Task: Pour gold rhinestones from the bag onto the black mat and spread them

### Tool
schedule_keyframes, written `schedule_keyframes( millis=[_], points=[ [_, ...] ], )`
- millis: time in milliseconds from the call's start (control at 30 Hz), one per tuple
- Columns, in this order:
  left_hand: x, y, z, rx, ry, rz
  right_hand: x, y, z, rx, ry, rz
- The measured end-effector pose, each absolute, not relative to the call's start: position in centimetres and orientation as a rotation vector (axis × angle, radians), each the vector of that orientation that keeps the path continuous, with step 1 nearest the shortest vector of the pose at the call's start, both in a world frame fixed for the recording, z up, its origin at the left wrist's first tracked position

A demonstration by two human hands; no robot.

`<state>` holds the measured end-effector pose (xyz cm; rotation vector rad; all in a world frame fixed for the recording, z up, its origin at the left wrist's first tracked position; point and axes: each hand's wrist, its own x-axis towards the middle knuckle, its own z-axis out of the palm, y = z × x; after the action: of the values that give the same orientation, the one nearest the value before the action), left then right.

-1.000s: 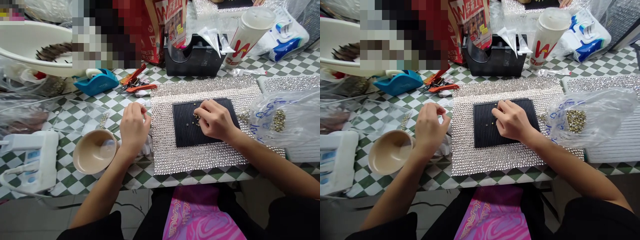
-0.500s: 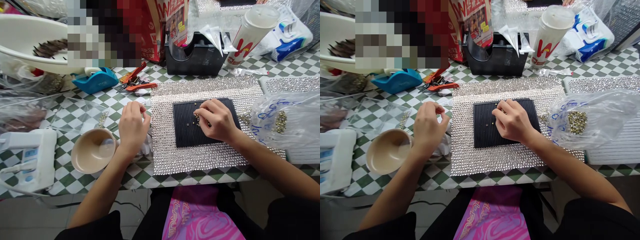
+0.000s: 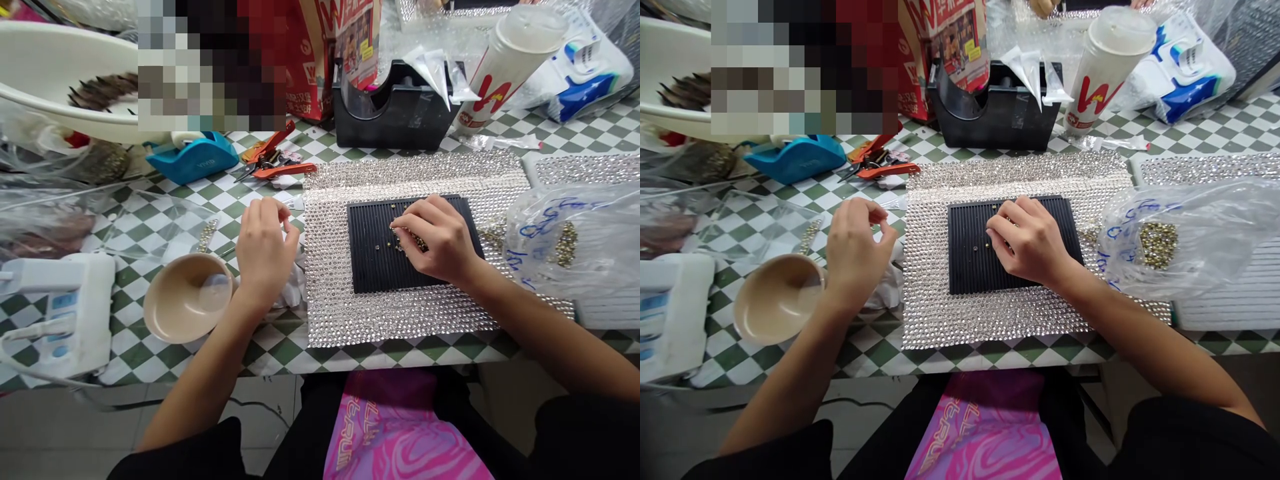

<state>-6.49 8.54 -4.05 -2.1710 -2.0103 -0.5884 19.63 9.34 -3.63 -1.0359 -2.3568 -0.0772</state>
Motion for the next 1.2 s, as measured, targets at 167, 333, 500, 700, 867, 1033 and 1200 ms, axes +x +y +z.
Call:
schedule_keyframes(
  millis=[167,333,500,700,867,1033,1200],
  points=[
    [-6.5,8.6,-4.1,-2.179,-2.024,-0.594,19.7,9.5,-3.8,-1.006,-2.372,-0.067],
    [-6.5,8.6,-4.2,-2.167,-2.034,-0.588,19.7,9.5,-3.7,-0.982,-2.360,-0.021],
    [-6.6,8.6,-4.2,-2.155,-2.041,-0.524,19.7,9.6,-3.6,-0.947,-2.338,0.051],
    [-6.6,8.6,-4.0,-2.161,-2.030,-0.523,19.6,9.7,-3.8,-0.945,-2.310,0.085],
    [-6.5,8.5,-4.2,-2.166,-1.992,-0.570,19.7,9.5,-3.3,-0.945,-2.291,0.151],
    [-6.8,8.7,-4.1,-2.195,-1.932,-0.662,19.8,9.5,-3.2,-0.950,-2.255,0.224],
    [-4.7,7.4,-3.0,-2.556,-1.428,-1.029,19.6,9.5,-3.3,-0.928,-2.258,0.306]
  ],
)
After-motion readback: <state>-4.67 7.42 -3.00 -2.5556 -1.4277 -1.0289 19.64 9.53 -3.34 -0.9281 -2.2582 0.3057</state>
